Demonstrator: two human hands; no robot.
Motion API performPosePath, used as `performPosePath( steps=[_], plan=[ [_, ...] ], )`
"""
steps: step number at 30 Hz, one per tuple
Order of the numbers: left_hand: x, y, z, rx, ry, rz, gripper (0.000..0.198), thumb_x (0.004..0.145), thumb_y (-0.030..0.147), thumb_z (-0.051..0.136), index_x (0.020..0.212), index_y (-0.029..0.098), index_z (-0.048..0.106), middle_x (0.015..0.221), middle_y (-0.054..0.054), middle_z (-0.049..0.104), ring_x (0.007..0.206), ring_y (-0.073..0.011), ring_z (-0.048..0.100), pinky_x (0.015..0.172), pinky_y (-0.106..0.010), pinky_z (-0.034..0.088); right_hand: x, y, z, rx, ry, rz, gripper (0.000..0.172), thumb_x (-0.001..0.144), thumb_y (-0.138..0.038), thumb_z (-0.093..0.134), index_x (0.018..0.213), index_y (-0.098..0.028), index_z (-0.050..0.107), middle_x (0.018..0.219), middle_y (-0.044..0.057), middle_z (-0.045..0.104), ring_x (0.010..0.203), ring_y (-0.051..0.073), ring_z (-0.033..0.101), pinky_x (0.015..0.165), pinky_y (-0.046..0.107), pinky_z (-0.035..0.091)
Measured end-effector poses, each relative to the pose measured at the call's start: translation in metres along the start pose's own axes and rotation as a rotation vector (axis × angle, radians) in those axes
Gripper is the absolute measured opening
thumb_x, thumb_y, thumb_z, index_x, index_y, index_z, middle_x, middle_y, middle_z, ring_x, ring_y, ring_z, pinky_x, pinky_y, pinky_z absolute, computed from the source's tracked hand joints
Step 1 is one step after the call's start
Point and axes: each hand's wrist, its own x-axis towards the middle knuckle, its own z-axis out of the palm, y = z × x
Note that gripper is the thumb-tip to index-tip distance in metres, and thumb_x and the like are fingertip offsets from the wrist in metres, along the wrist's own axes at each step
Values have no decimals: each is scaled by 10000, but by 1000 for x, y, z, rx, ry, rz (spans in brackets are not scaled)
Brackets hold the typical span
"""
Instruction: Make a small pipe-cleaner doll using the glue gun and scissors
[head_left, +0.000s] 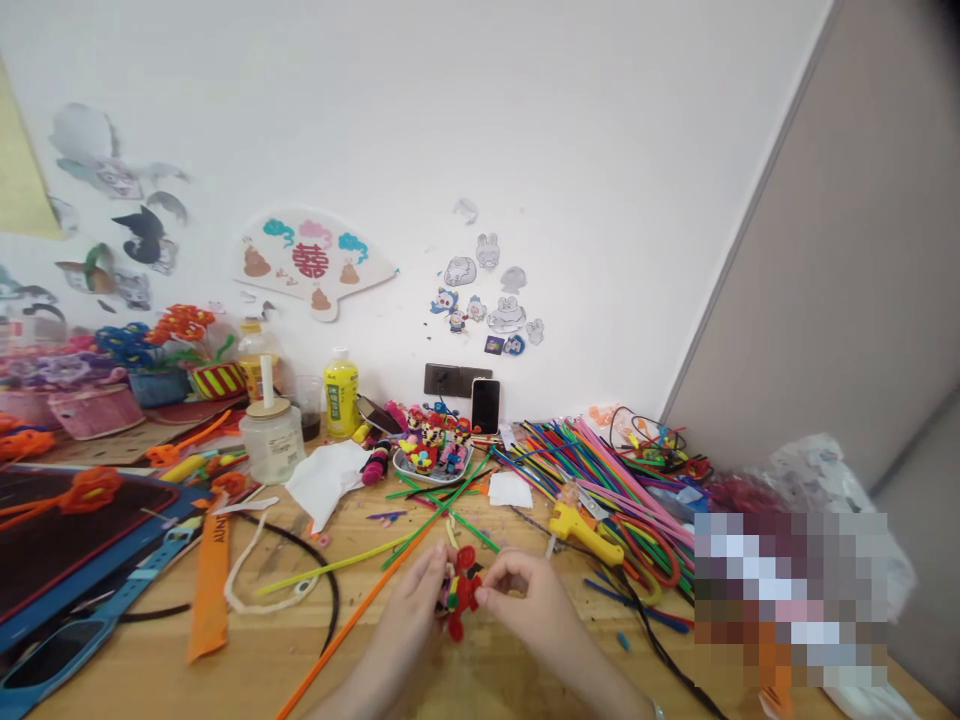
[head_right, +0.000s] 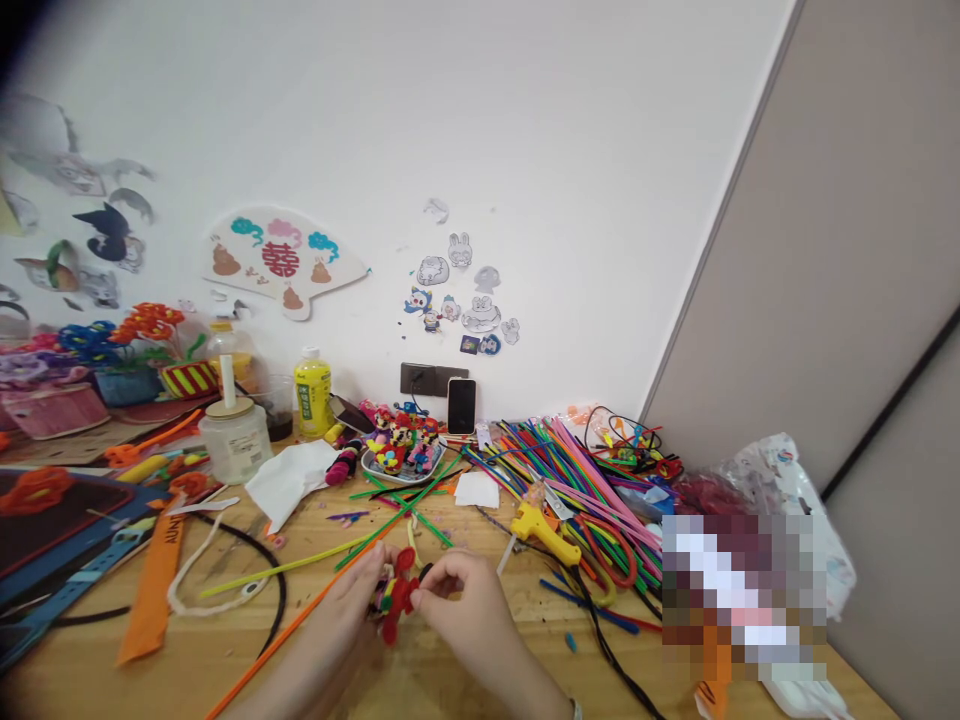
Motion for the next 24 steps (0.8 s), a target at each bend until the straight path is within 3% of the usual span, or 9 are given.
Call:
performPosePath(
  steps=[9,15,24],
  plan=[
    [7,-6,-5,16,7,31,421,620,627,590,670,209,598,636,27,559,626,-173,502,505,-233,403,-1,-4,-1,-77,-26,0,66,613,-134,593,563,-150,634,581,8,605,605,149,535,597,244,419],
    [7,-7,-5,92,66,114,346,640,573,607,613,228,606,642,13,616,714,-216,551,691,-272,438,0,0,0,-98,-34,-8,68,636,-152,595,593,-143,647,606,19,625,606,152,544,604,249,423],
    [10,-13,-9,81,56,96,378,704,565,541,738,203,647,770,-33,662,811,-247,576,709,-304,451,3,3,-8,-96,-45,-58,112,683,-191,571,641,-134,657,631,22,605,625,149,538,590,235,414]
  ],
)
